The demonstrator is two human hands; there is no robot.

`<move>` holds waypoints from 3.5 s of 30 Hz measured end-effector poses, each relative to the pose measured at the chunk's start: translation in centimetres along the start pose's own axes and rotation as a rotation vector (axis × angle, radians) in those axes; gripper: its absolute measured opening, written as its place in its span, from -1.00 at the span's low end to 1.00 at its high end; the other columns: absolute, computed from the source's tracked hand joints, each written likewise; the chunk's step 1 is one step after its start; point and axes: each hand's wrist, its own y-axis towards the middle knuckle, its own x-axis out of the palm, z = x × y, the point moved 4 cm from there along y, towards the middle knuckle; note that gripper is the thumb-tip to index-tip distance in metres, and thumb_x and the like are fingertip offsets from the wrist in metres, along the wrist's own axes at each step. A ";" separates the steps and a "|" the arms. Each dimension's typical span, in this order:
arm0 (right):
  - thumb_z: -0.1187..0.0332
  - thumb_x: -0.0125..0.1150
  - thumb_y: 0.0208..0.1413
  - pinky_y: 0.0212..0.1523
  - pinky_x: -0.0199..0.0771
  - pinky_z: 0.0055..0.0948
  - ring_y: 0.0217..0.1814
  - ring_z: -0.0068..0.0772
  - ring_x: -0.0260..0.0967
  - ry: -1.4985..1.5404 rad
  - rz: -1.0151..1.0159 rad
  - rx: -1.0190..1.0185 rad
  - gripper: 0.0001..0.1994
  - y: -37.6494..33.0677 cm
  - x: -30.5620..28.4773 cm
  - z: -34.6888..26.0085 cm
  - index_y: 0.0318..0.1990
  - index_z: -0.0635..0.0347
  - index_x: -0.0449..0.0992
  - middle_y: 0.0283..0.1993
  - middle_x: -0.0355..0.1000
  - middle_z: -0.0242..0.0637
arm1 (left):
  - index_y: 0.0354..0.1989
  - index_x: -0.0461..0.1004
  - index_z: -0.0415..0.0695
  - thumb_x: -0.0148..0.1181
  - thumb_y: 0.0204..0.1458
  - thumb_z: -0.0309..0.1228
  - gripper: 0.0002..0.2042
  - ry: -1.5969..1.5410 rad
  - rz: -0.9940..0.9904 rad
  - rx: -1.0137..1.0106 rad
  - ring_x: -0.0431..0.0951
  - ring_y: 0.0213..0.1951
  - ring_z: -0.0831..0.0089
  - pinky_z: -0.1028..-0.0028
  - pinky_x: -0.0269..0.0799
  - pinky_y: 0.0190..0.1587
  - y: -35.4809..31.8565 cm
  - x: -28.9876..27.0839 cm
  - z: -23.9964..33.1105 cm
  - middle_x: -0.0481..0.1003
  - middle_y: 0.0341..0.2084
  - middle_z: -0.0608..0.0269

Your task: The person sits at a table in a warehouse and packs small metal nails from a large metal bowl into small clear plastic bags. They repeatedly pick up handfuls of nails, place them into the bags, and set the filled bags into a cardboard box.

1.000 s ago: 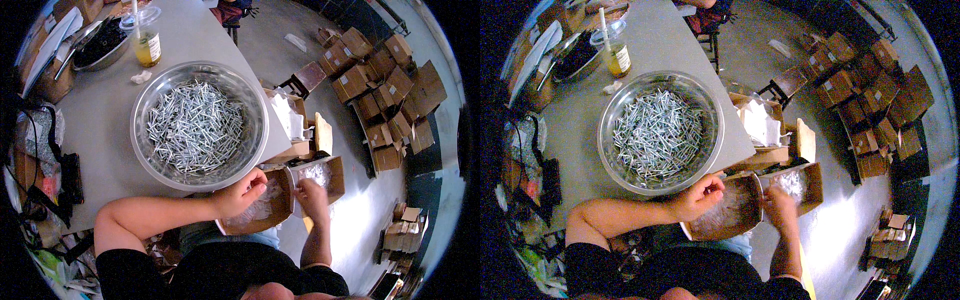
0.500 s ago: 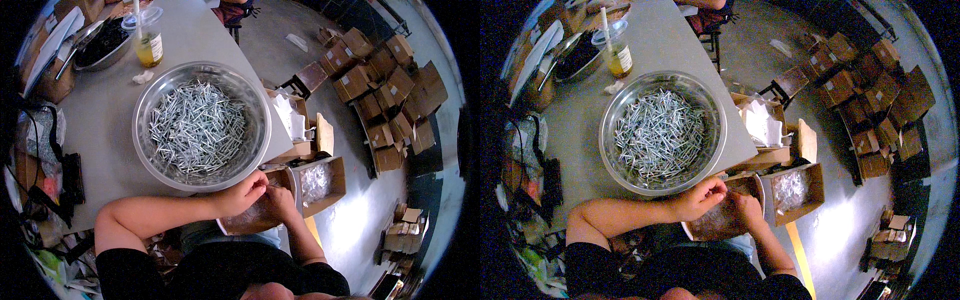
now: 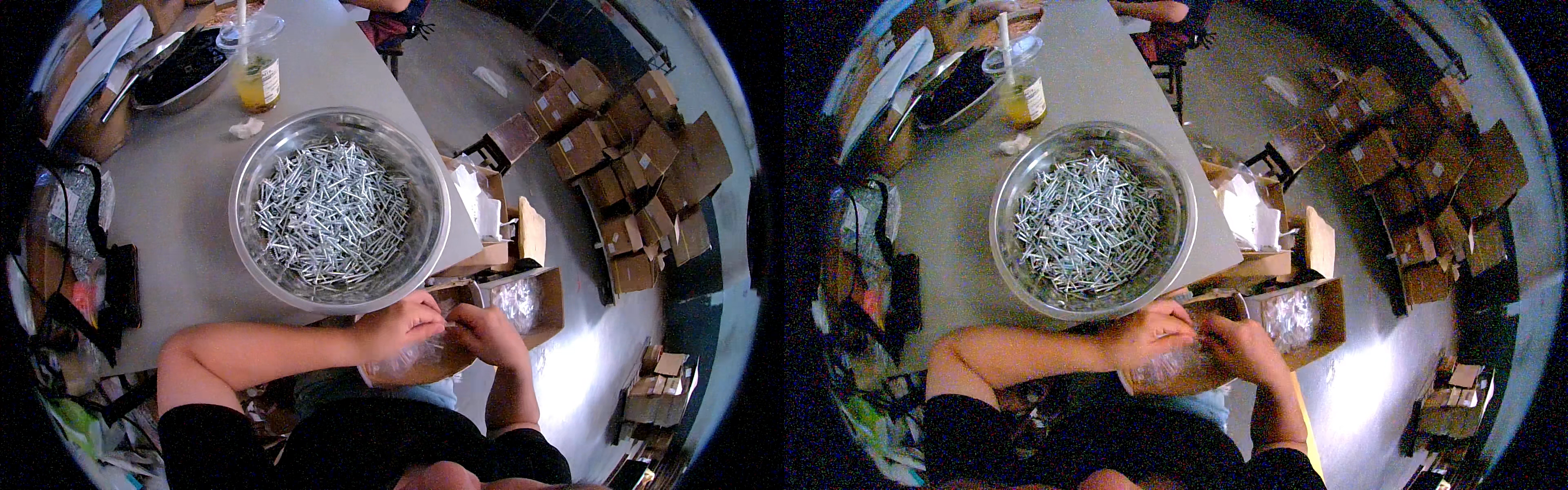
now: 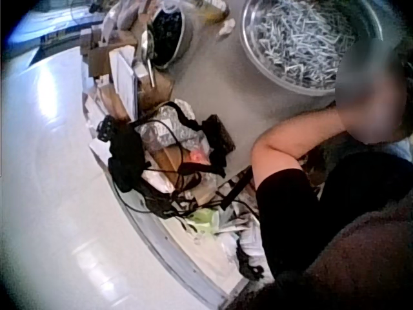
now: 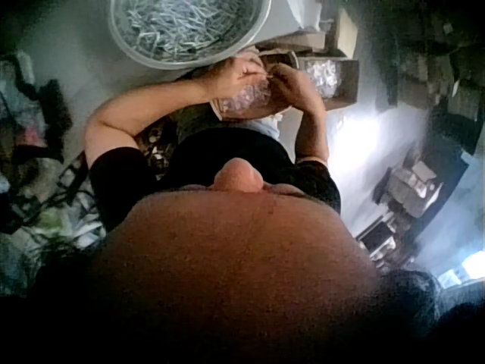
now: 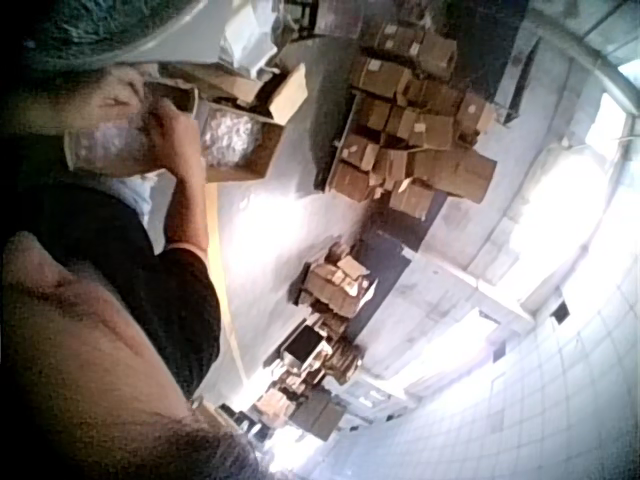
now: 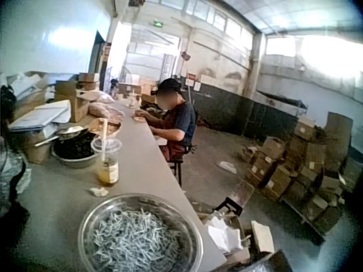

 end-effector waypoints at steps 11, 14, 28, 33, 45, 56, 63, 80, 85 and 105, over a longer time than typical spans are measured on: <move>0.17 0.36 -0.08 -0.07 0.43 -0.25 -0.02 -0.17 0.43 -0.288 0.202 -0.707 -0.65 6.4 -3.0 -12.4 -0.16 0.16 0.56 -0.08 0.48 -0.21 | -0.18 0.56 -0.15 0.13 0.10 -0.30 -0.77 0.208 0.019 0.065 0.50 -0.11 0.09 0.22 0.38 -0.01 -0.8 1.6 -0.7 0.52 -0.24 0.00; 0.03 0.34 -0.10 -0.05 0.42 -0.26 -0.01 -0.17 0.42 -0.485 0.046 -0.666 -0.54 7.8 -1.0 -13.9 -0.10 0.14 0.55 -0.06 0.47 -0.23 | -0.19 0.55 -0.16 0.14 0.09 -0.28 -0.77 0.157 0.053 0.061 0.50 -0.11 0.09 0.22 0.38 -0.02 -1.3 3.1 -1.9 0.52 -0.25 -0.01; 0.43 0.36 -0.15 -0.17 0.50 -0.26 -0.19 -0.16 0.50 -0.104 -0.031 -0.755 -0.79 7.2 -3.9 -12.1 -0.28 0.16 0.60 -0.27 0.54 -0.26 | -0.30 0.55 -0.20 0.18 0.07 -0.23 -0.75 0.096 -0.059 -0.047 0.52 -0.20 0.11 0.22 0.40 -0.09 -0.9 2.6 -2.4 0.52 -0.35 -0.03; 0.48 0.32 -0.11 -0.23 0.52 -0.29 -0.25 -0.18 0.53 -0.095 -0.017 -0.779 -0.83 7.1 -4.3 -12.0 -0.29 0.18 0.61 -0.33 0.55 -0.26 | -0.39 0.56 -0.22 0.19 0.07 -0.24 -0.75 0.052 -0.199 -0.148 0.54 -0.42 0.13 0.23 0.40 -0.30 -0.3 1.1 -0.2 0.51 -0.55 0.05; 0.55 0.39 -0.17 -0.30 0.51 -0.43 -0.35 -0.30 0.53 0.102 0.333 -0.505 -0.85 4.1 -5.2 -9.5 -0.38 0.27 0.56 -0.38 0.54 -0.23 | -0.31 0.58 -0.19 0.22 0.07 -0.30 -0.80 -0.190 -0.057 -0.009 0.53 -0.35 0.28 0.33 0.40 -0.22 -0.1 1.2 -1.0 0.55 -0.45 0.10; 0.59 0.40 -0.22 -0.19 0.51 -0.40 -0.24 -0.29 0.52 0.438 0.377 -0.321 -0.81 0.8 -1.8 -2.1 -0.37 0.26 0.56 -0.31 0.55 -0.22 | -0.42 0.54 -0.23 0.34 0.01 -0.32 -0.79 -0.341 -0.019 -0.030 0.46 -0.41 0.52 0.48 0.37 -0.32 0.4 1.0 -1.3 0.53 -0.51 0.26; 0.58 0.37 -0.17 -0.18 0.53 -0.37 -0.22 -0.26 0.54 0.482 0.368 -0.293 -0.81 -0.6 -1.4 -1.1 -0.32 0.25 0.59 -0.29 0.57 -0.20 | -0.50 0.48 -0.19 0.36 0.01 -0.29 -0.75 -0.391 -0.121 -0.249 0.33 -0.49 0.63 0.55 0.26 -0.41 0.0 0.7 -1.6 0.41 -0.61 0.43; 0.56 0.42 -0.22 -0.36 0.46 -0.46 -0.38 -0.31 0.51 0.236 0.320 -0.344 -0.80 -0.6 -2.0 -4.6 -0.35 0.23 0.60 -0.41 0.53 -0.23 | -0.39 0.42 -0.20 0.43 -0.08 -0.19 -0.64 -0.252 -0.144 -0.095 0.42 -0.42 0.50 0.45 0.37 -0.33 0.2 1.2 -0.6 0.47 -0.50 0.25; 0.44 0.40 -0.12 -0.16 0.54 -0.30 -0.16 -0.14 0.51 0.219 0.174 -0.329 -0.78 -0.8 -1.3 -4.9 -0.24 0.15 0.62 -0.21 0.53 -0.17 | -0.35 0.44 -0.22 0.44 -0.11 -0.13 -0.58 -0.234 -0.196 -0.065 0.48 -0.37 0.47 0.40 0.39 -0.32 -0.2 1.6 -1.3 0.50 -0.46 0.20; 0.48 0.41 -0.24 -0.25 0.54 -0.25 -0.24 -0.08 0.49 0.119 0.308 -0.324 -0.74 -0.8 -0.3 -3.2 -0.30 0.17 0.55 -0.26 0.50 -0.17 | -0.16 0.34 -0.22 0.13 0.17 -0.20 -0.69 -0.069 0.103 0.130 0.48 -0.23 0.24 0.31 0.36 -0.09 0.4 -0.2 1.3 0.42 -0.31 0.09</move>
